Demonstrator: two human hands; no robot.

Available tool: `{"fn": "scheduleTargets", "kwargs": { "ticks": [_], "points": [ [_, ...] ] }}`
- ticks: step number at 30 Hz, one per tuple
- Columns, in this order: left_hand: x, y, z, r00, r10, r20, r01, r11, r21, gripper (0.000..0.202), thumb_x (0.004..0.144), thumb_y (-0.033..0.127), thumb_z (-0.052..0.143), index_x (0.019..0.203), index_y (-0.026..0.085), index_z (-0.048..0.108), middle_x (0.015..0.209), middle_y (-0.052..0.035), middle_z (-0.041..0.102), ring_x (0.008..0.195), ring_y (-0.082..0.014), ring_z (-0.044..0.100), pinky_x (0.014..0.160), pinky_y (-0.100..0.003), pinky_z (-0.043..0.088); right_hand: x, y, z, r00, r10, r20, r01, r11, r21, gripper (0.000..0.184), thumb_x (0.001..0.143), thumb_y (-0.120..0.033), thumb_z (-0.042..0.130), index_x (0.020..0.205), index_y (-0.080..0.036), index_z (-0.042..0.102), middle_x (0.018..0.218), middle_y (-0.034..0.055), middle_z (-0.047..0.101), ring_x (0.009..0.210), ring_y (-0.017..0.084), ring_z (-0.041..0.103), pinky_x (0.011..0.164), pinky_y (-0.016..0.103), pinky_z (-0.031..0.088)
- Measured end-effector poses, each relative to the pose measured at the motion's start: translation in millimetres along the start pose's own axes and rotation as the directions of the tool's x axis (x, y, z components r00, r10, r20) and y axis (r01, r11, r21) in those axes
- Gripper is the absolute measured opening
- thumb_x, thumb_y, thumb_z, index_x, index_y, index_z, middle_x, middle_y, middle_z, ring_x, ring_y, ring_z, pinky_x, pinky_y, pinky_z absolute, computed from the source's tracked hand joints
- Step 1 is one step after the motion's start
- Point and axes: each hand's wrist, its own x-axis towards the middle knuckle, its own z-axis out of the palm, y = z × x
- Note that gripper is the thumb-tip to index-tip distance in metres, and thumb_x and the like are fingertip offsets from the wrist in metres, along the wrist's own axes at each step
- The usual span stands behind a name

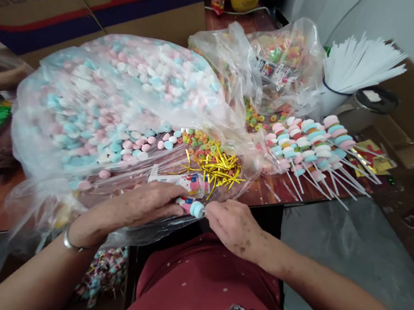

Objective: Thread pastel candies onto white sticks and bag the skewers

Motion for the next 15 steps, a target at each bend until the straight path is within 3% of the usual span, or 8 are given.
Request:
{"fn": "scheduleTargets", "kwargs": {
  "ticks": [2,3,5,7,9,11,13,15],
  "points": [
    [1,11,-0.7,0.996,0.079,0.033,-0.083,0.982,0.167,0.023,0.076,0.027,0.075,0.098,0.024,0.072,0.088,-0.0073,0.072,0.084,-0.0238,0.064,0.078,-0.03,0.047,0,-4,5,0.991,0.132,-0.008,-0.131,0.986,0.108,0.023,0.097,-0.021,0.04,0.083,-0.019,0.058,0.064,-0.0015,0.06,0.056,0.011,0.053,0.057,0.022,0.04],
    [-1,18,-0.9,0.992,0.123,-0.021,-0.115,0.964,0.24,0.023,0.078,0.026,0.073,0.1,0.023,0.071,0.094,-0.0087,0.072,0.091,-0.0254,0.064,0.084,-0.033,0.047,1,-5,6,0.983,0.185,-0.018,-0.18,0.97,0.166,0.023,0.097,-0.023,0.041,0.083,-0.019,0.058,0.064,-0.0024,0.059,0.055,0.01,0.052,0.055,0.021,0.039],
    [-8,29,0.7,0.942,0.196,-0.274,-0.102,0.941,0.323,0.018,0.08,0.026,0.07,0.097,0.022,0.07,0.094,-0.0086,0.071,0.092,-0.0252,0.062,0.088,-0.035,0.046,5,-7,5,0.965,0.256,-0.062,-0.233,0.939,0.253,0.022,0.096,-0.025,0.042,0.081,-0.02,0.058,0.061,-0.0038,0.056,0.051,0.009,0.049,0.051,0.02,0.038],
    [-20,32,5.6,0.848,0.155,-0.506,0.009,0.952,0.306,0.01,0.084,0.029,0.067,0.09,0.021,0.07,0.082,-0.0048,0.07,0.077,-0.0199,0.061,0.08,-0.032,0.047,8,-7,4,0.95,0.295,-0.105,-0.251,0.919,0.305,0.021,0.095,-0.026,0.043,0.081,-0.02,0.059,0.058,-0.0044,0.053,0.049,0.009,0.047,0.049,0.02,0.036],
    [-30,25,12.7,0.785,-0.024,-0.619,0.139,0.981,0.137,0.013,0.083,0.034,0.068,0.084,0.021,0.069,0.071,-0.0012,0.067,0.065,-0.0153,0.057,0.069,-0.027,0.047,11,-7,5,0.94,0.31,-0.143,-0.248,0.908,0.337,0.021,0.094,-0.027,0.045,0.081,-0.02,0.059,0.059,-0.004,0.054,0.049,0.009,0.046,0.049,0.021,0.037],
    [-31,13,20.1,0.75,-0.249,-0.613,0.172,0.968,-0.184,0.024,0.078,0.041,0.074,0.088,0.019,0.069,0.072,-0.0005,0.068,0.065,-0.0143,0.06,0.065,-0.025,0.048,14,-8,10,0.939,0.296,-0.175,-0.221,0.91,0.351,0.02,0.093,-0.027,0.046,0.081,-0.02,0.06,0.062,-0.0027,0.058,0.052,0.01,0.048,0.051,0.021,0.039],
    [-23,2,26.4,0.721,-0.389,-0.574,0.044,0.852,-0.522,0.041,0.068,0.047,0.081,0.093,0.017,0.067,0.082,-0.0033,0.072,0.074,-0.0165,0.066,0.069,-0.026,0.052,16,-9,15,0.944,0.26,-0.202,-0.177,0.918,0.354,0.019,0.092,-0.026,0.047,0.082,-0.02,0.061,0.066,-0.001,0.061,0.056,0.01,0.052,0.055,0.022,0.041],
    [-10,-4,30.6,0.696,-0.451,-0.559,-0.136,0.682,-0.719,0.05,0.059,0.047,0.086,0.092,0.016,0.066,0.087,-0.0066,0.074,0.079,-0.0194,0.069,0.071,-0.029,0.055,19,-12,21,0.952,0.225,-0.208,-0.138,0.921,0.365,0.017,0.091,-0.026,0.048,0.083,-0.02,0.062,0.068,0.0,0.063,0.058,0.011,0.053,0.057,0.023,0.042]
  ]
}}
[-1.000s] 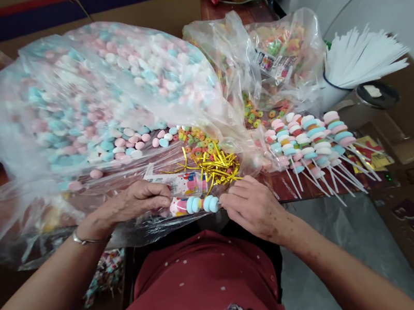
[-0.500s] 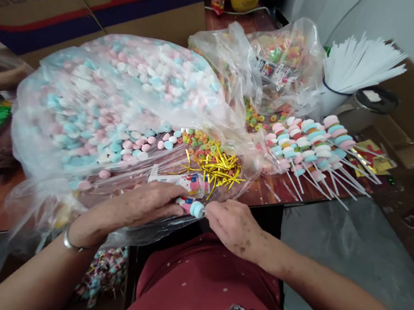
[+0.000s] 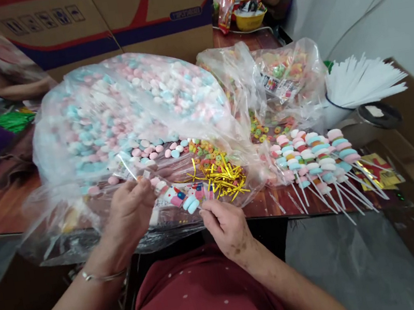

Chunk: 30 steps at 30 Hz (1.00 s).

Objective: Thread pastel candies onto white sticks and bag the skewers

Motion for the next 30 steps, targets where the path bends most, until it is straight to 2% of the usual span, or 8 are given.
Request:
{"fn": "scheduleTargets", "kwargs": {
  "ticks": [4,9,14,19,21,23,27,30],
  "points": [
    [12,-2,16.8,0.998,-0.05,-0.05,0.034,0.959,-0.28,0.049,0.056,0.039,0.089,0.092,0.014,0.066,0.079,-0.0042,0.074,0.067,-0.0165,0.07,0.065,-0.027,0.056,0,-4,10,0.987,0.113,0.117,-0.132,0.977,0.167,0.023,0.094,-0.032,0.045,0.08,-0.02,0.059,0.058,-0.003,0.054,0.051,0.01,0.047,0.053,0.022,0.038],
    [16,-7,23.1,0.996,-0.085,-0.035,0.066,0.93,-0.36,0.034,0.067,0.035,0.083,0.087,0.014,0.065,0.063,0.0032,0.064,0.049,-0.0085,0.06,0.046,-0.018,0.047,-3,-8,18,0.879,0.356,0.318,-0.47,0.76,0.449,0.031,0.093,-0.045,0.044,0.081,-0.019,0.056,0.048,-0.007,0.045,0.045,0.009,0.038,0.048,0.023,0.032],
    [8,-21,33.1,0.992,-0.113,0.057,0.126,0.902,-0.412,0.039,0.065,0.037,0.085,0.087,0.016,0.061,0.06,0.0061,0.055,0.049,-0.0068,0.055,0.045,-0.018,0.044,0,-13,30,0.853,0.429,0.299,-0.522,0.685,0.508,0.03,0.09,-0.046,0.05,0.078,-0.019,0.055,0.047,-0.0074,0.044,0.044,0.008,0.035,0.045,0.022,0.028],
    [-5,-30,45.5,0.984,-0.142,0.108,0.174,0.89,-0.421,0.036,0.067,0.033,0.085,0.083,0.017,0.057,0.058,0.0065,0.051,0.049,-0.0058,0.051,0.046,-0.017,0.042,6,-17,48,0.813,0.492,0.312,-0.552,0.478,0.683,0.033,0.085,-0.047,0.055,0.066,-0.021,0.046,0.045,-0.009,0.038,0.04,0.006,0.027,0.041,0.022,0.02],
    [-7,-31,45.6,0.98,-0.16,0.119,0.195,0.894,-0.402,0.036,0.065,0.032,0.085,0.082,0.016,0.057,0.056,0.0063,0.051,0.05,-0.0071,0.053,0.045,-0.017,0.04,8,-16,51,0.811,0.505,0.295,-0.538,0.445,0.716,0.032,0.084,-0.047,0.056,0.068,-0.021,0.047,0.045,-0.0097,0.036,0.04,0.006,0.026,0.04,0.022,0.019],
    [-5,-30,42.0,0.978,-0.174,0.117,0.206,0.9,-0.384,0.039,0.062,0.033,0.087,0.084,0.016,0.059,0.058,0.0046,0.056,0.054,-0.01,0.059,0.045,-0.018,0.042,8,-14,50,0.833,0.487,0.264,-0.516,0.507,0.691,0.028,0.085,-0.045,0.055,0.072,-0.02,0.052,0.046,-0.0093,0.037,0.041,0.007,0.029,0.042,0.022,0.022],
    [8,-21,29.9,0.993,-0.117,0.031,0.12,0.922,-0.367,0.045,0.058,0.037,0.087,0.088,0.016,0.062,0.07,0.0005,0.068,0.064,-0.0152,0.067,0.06,-0.027,0.055,5,-11,38,0.902,0.401,0.163,-0.425,0.747,0.511,0.025,0.088,-0.038,0.053,0.071,-0.02,0.053,0.05,-0.0065,0.045,0.048,0.008,0.04,0.051,0.023,0.034],
    [19,-12,24.4,0.997,-0.071,-0.024,0.056,0.918,-0.393,0.034,0.063,0.032,0.084,0.085,0.016,0.063,0.062,0.0046,0.063,0.057,-0.011,0.064,0.058,-0.024,0.054,2,-9,33,0.926,0.353,0.136,-0.378,0.85,0.367,0.024,0.09,-0.035,0.05,0.071,-0.021,0.053,0.05,-0.0063,0.046,0.048,0.009,0.043,0.052,0.023,0.037]
  ]
}}
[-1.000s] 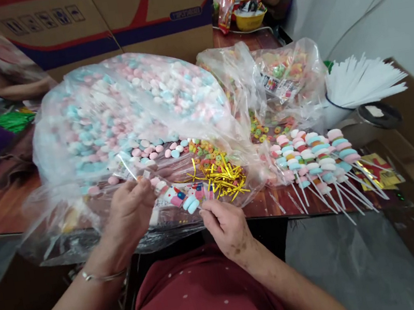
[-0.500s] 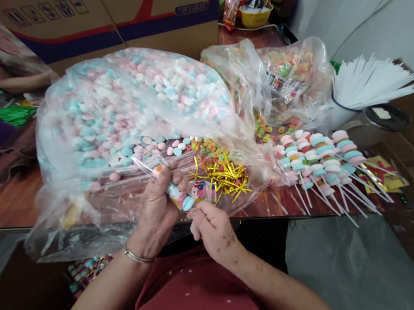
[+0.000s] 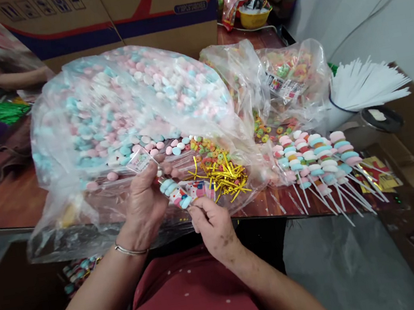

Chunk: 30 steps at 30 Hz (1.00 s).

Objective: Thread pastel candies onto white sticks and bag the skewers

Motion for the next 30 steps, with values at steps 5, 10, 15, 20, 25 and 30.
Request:
{"fn": "scheduleTargets", "kwargs": {
  "ticks": [5,10,15,20,25,30],
  "points": [
    [8,6,0.8,0.992,-0.009,-0.128,-0.002,0.996,-0.084,0.021,0.073,0.019,0.078,0.072,0.014,0.057,0.055,0.0072,0.053,0.045,-0.0055,0.053,0.049,-0.019,0.047,2,7,-2,0.9,-0.433,-0.049,0.349,0.784,-0.513,0.018,0.092,-0.022,0.047,0.083,-0.019,0.063,0.063,0.0001,0.062,0.056,0.012,0.053,0.057,0.024,0.041],
    [10,6,-2.8,0.971,-0.024,-0.237,0.008,0.997,-0.071,0.02,0.079,0.017,0.072,0.068,0.014,0.055,0.055,0.0054,0.053,0.044,-0.0055,0.051,0.049,-0.02,0.049,4,14,-4,0.674,-0.737,0.061,0.487,0.379,-0.787,0.015,0.09,-0.009,0.051,0.09,-0.015,0.065,0.063,0.0024,0.065,0.058,0.014,0.056,0.061,0.027,0.042],
    [5,-2,2.1,0.981,-0.025,-0.191,0.008,0.996,-0.09,0.029,0.071,0.022,0.08,0.067,0.014,0.053,0.054,0.0069,0.05,0.044,-0.0045,0.049,0.048,-0.018,0.047,3,8,1,0.827,-0.563,0.011,0.447,0.645,-0.62,0.018,0.093,-0.016,0.047,0.083,-0.018,0.061,0.063,0.0014,0.062,0.058,0.013,0.055,0.059,0.025,0.041],
    [-7,-20,9.7,0.991,-0.075,-0.108,0.058,0.987,-0.149,0.036,0.065,0.025,0.085,0.067,0.015,0.051,0.055,0.0078,0.048,0.044,-0.0034,0.045,0.044,-0.016,0.042,10,3,14,0.999,-0.028,0.03,0.026,0.996,0.081,0.03,0.094,-0.033,0.043,0.067,-0.021,0.046,0.048,-0.0072,0.043,0.044,0.008,0.039,0.047,0.021,0.034],
    [-14,-31,10.5,0.988,-0.136,-0.073,0.129,0.988,-0.086,0.037,0.069,0.028,0.083,0.063,0.015,0.048,0.053,0.0078,0.047,0.043,-0.0027,0.044,0.047,-0.018,0.043,17,5,16,0.994,0.096,0.053,-0.106,0.958,0.265,0.025,0.09,-0.037,0.046,0.071,-0.022,0.048,0.047,-0.0092,0.039,0.041,0.007,0.031,0.043,0.021,0.029],
    [-6,-24,7.4,0.992,-0.072,-0.106,0.063,0.994,-0.086,0.035,0.068,0.027,0.083,0.068,0.016,0.05,0.054,0.0084,0.048,0.045,-0.0039,0.047,0.049,-0.019,0.043,7,6,5,0.989,-0.15,-0.013,0.142,0.958,-0.25,0.017,0.09,-0.031,0.046,0.082,-0.02,0.056,0.06,-0.0034,0.05,0.053,0.01,0.044,0.055,0.023,0.036]
  ]
}}
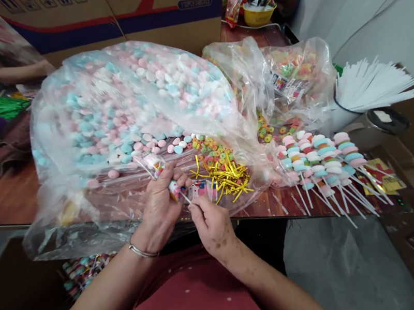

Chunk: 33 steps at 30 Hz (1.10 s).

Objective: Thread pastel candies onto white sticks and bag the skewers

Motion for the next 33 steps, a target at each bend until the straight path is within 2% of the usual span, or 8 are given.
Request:
{"fn": "scheduleTargets", "kwargs": {
  "ticks": [4,10,16,19,21,25,30,33],
  "points": [
    [-4,-5,0.2,0.998,0.001,0.069,-0.003,1.0,0.022,0.037,0.067,0.031,0.084,0.069,0.016,0.051,0.054,0.0077,0.05,0.046,-0.0047,0.049,0.05,-0.019,0.043,-5,2,1,0.996,-0.053,-0.069,0.043,0.989,-0.143,0.023,0.091,-0.03,0.043,0.073,-0.021,0.053,0.059,-0.0021,0.051,0.054,0.01,0.046,0.055,0.024,0.036],
    [-23,-24,-5.6,0.99,-0.033,0.136,0.008,0.984,0.178,0.032,0.068,0.036,0.082,0.082,0.017,0.061,0.06,0.0037,0.058,0.053,-0.0098,0.055,0.048,-0.02,0.042,3,0,7,0.993,0.105,-0.047,-0.093,0.971,0.219,0.028,0.093,-0.039,0.044,0.071,-0.022,0.048,0.057,-0.0046,0.046,0.051,0.009,0.042,0.05,0.021,0.038],
    [-25,-28,-15.2,0.965,-0.064,0.255,-0.038,0.926,0.375,0.033,0.081,0.048,0.066,0.08,0.015,0.069,0.091,-0.0055,0.07,0.05,-0.0058,0.047,0.044,-0.02,0.036,6,-3,7,0.991,0.134,-0.022,-0.122,0.951,0.285,0.034,0.092,-0.044,0.045,0.067,-0.021,0.046,0.052,-0.0063,0.041,0.047,0.008,0.037,0.044,0.02,0.032],
    [-23,-26,-19.3,0.95,-0.074,0.303,-0.063,0.906,0.42,0.033,0.086,0.046,0.06,0.08,0.015,0.071,0.1,-0.0062,0.07,0.055,-0.0077,0.05,0.05,-0.021,0.041,6,-1,2,0.998,0.069,-0.004,-0.067,0.983,0.168,0.032,0.094,-0.039,0.041,0.071,-0.021,0.051,0.054,-0.0047,0.046,0.048,0.009,0.041,0.046,0.021,0.036],
    [-22,-23,-21.8,0.951,-0.035,0.306,-0.124,0.865,0.485,0.032,0.089,0.044,0.057,0.083,0.016,0.071,0.098,-0.0061,0.07,0.067,-0.0121,0.057,0.065,-0.024,0.047,8,-3,-7,0.995,-0.097,-0.04,0.095,0.995,-0.036,0.028,0.096,-0.033,0.04,0.079,-0.02,0.058,0.063,-0.0007,0.056,0.057,0.012,0.049,0.056,0.024,0.043],
    [-22,-17,-27.3,0.967,0.065,0.247,-0.223,0.686,0.693,0.027,0.089,0.039,0.059,0.079,0.016,0.07,0.079,-0.0046,0.068,0.076,-0.0174,0.058,0.08,-0.029,0.046,15,-13,-28,0.888,-0.433,-0.154,0.313,0.816,-0.485,0.025,0.096,-0.031,0.045,0.102,-0.015,0.064,0.1,0.0131,0.066,0.094,0.023,0.056,0.088,0.038,0.044],
    [-25,-27,-34.7,0.926,0.128,0.354,-0.354,0.615,0.705,0.017,0.078,0.025,0.068,0.063,0.019,0.062,0.062,-0.0017,0.059,0.057,-0.0153,0.048,0.061,-0.028,0.043,27,-20,-30,0.919,-0.38,0.111,0.374,0.744,-0.554,0.022,0.093,-0.031,0.05,0.096,-0.014,0.063,0.096,0.0116,0.064,0.094,0.025,0.052,0.087,0.039,0.043],
    [-34,-21,-33.0,0.867,0.093,0.489,-0.464,0.508,0.726,0.013,0.07,0.014,0.071,0.063,0.02,0.061,0.058,-0.0011,0.058,0.052,-0.0145,0.046,0.053,-0.026,0.039,31,-15,-26,0.916,-0.383,0.117,0.371,0.702,-0.608,0.023,0.096,-0.021,0.041,0.081,-0.018,0.059,0.083,0.0079,0.061,0.083,0.022,0.049,0.08,0.035,0.041]
  ]
}}
